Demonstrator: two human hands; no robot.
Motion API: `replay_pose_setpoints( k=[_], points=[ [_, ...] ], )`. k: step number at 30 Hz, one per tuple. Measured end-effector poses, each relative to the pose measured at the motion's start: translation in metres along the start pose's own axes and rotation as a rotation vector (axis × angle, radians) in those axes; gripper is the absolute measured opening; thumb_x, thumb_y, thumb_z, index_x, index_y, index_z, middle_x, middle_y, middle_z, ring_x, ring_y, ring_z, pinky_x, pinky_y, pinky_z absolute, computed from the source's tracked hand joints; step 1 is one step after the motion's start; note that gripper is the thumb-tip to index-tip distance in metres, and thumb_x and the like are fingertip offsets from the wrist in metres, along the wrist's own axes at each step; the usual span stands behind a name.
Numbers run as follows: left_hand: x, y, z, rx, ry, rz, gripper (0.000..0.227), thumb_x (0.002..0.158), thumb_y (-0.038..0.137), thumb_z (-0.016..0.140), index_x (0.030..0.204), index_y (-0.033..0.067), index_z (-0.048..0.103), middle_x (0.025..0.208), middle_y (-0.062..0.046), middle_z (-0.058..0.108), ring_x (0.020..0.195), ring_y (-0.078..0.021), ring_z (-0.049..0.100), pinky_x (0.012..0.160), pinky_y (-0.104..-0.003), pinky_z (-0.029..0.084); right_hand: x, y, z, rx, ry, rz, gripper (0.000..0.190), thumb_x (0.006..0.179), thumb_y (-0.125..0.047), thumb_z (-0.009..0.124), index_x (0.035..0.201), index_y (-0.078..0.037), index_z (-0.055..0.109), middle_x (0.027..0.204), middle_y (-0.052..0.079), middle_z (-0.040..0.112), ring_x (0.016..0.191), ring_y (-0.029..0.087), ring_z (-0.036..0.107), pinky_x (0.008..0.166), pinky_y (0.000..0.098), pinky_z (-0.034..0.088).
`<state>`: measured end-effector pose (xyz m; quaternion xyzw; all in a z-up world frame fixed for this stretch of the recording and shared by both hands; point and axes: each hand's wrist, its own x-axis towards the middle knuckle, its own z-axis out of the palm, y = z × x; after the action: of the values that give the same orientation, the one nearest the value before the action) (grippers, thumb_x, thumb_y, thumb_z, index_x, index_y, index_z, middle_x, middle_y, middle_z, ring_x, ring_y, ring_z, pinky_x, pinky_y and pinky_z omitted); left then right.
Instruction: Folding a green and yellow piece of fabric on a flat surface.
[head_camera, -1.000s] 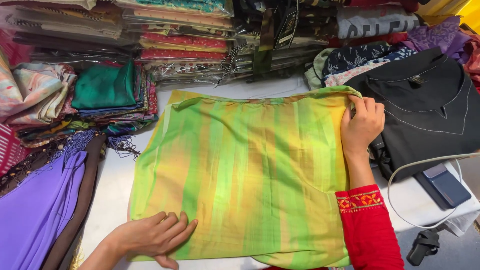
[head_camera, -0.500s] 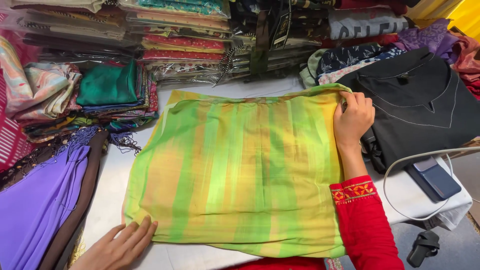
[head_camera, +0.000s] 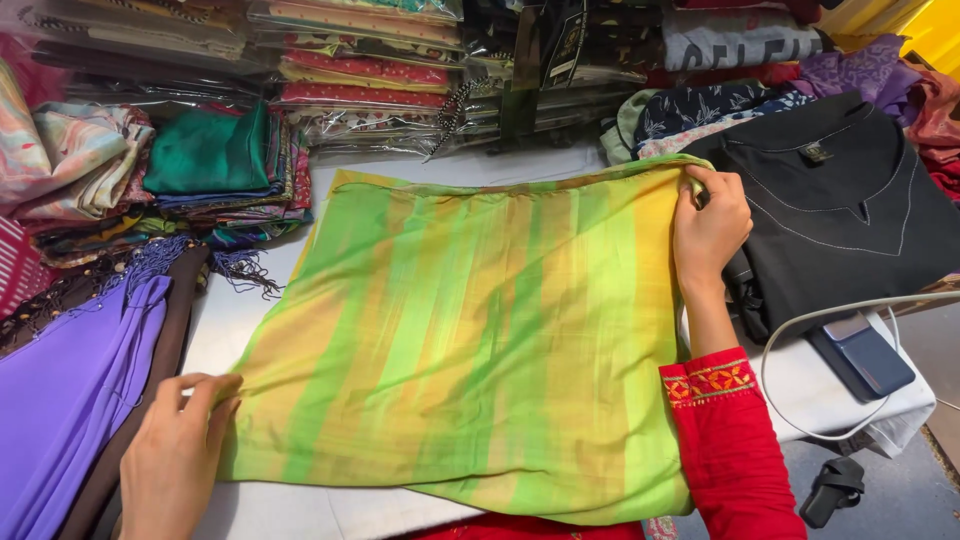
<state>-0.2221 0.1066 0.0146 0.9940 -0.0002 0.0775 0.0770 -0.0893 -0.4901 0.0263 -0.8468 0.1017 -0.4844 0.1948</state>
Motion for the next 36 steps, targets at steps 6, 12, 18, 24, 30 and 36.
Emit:
replay_pose_setpoints(
  k=[6, 12, 18, 24, 30, 36],
  points=[
    [-0.029, 0.090, 0.014, -0.114, 0.209, 0.589, 0.068, 0.085, 0.051, 0.067, 0.140, 0.0127, 0.052, 0.150, -0.011, 0.045, 0.134, -0.0296, 0.045, 0.107, -0.048, 0.036, -0.008, -0.002, -0.001, -0.041, 0.006, -0.060, 0.015, 0.097, -0.005, 0.077, 0.112, -0.009, 0.078, 0.106, 0.008, 0.070, 0.084, 0.029, 0.070, 0.072, 0.0395, 0.053],
    [-0.036, 0.133, 0.042, -0.239, -0.080, 0.855, 0.102, 0.085, 0.074, 0.055, 0.155, 0.0049, 0.027, 0.163, -0.016, 0.022, 0.152, -0.0362, 0.018, 0.118, -0.061, 0.012, -0.012, 0.003, -0.003, -0.036, 0.007, -0.077, 0.015, 0.098, -0.002, 0.074, 0.113, -0.008, 0.076, 0.107, 0.008, 0.069, 0.083, 0.029, 0.071, 0.071, 0.0389, 0.054],
    [-0.016, 0.021, 0.027, 0.077, 0.126, 0.324, 0.099, 0.071, 0.074, 0.053, 0.151, 0.0179, 0.041, 0.155, -0.010, 0.039, 0.145, -0.0328, 0.032, 0.115, -0.058, 0.025, -0.017, 0.004, 0.008, -0.032, 0.023, -0.064, 0.017, 0.098, -0.002, 0.074, 0.114, -0.008, 0.076, 0.107, 0.008, 0.068, 0.081, 0.029, 0.071, 0.069, 0.0389, 0.054],
    [-0.021, -0.039, 0.023, 0.073, -0.055, -0.293, 0.084, 0.079, 0.063, 0.070, 0.150, 0.0221, 0.052, 0.134, -0.008, 0.061, 0.120, -0.0293, 0.060, 0.097, -0.050, 0.047, -0.017, 0.006, 0.006, -0.020, -0.002, -0.066, 0.016, 0.099, -0.003, 0.074, 0.114, -0.008, 0.076, 0.106, 0.009, 0.067, 0.079, 0.029, 0.070, 0.068, 0.0399, 0.053],
    [-0.020, -0.068, 0.002, -0.276, -0.033, -0.363, 0.062, 0.090, 0.040, 0.071, 0.146, 0.0178, 0.056, 0.100, 0.000, 0.075, 0.090, -0.0198, 0.073, 0.086, -0.045, 0.054, -0.018, 0.008, 0.005, -0.041, 0.019, -0.093, 0.017, 0.099, -0.002, 0.074, 0.115, -0.008, 0.076, 0.105, 0.009, 0.066, 0.083, 0.031, 0.069, 0.071, 0.0403, 0.053],
    [-0.029, -0.008, -0.008, 0.144, 0.360, -0.192, 0.057, 0.095, 0.036, 0.076, 0.146, 0.0139, 0.060, 0.140, -0.006, 0.058, 0.123, -0.0265, 0.058, 0.102, -0.044, 0.045, -0.017, 0.006, 0.005, -0.038, 0.011, -0.081, 0.017, 0.099, -0.002, 0.074, 0.115, -0.008, 0.076, 0.105, 0.010, 0.067, 0.083, 0.031, 0.069, 0.071, 0.0408, 0.053]
  ],
)
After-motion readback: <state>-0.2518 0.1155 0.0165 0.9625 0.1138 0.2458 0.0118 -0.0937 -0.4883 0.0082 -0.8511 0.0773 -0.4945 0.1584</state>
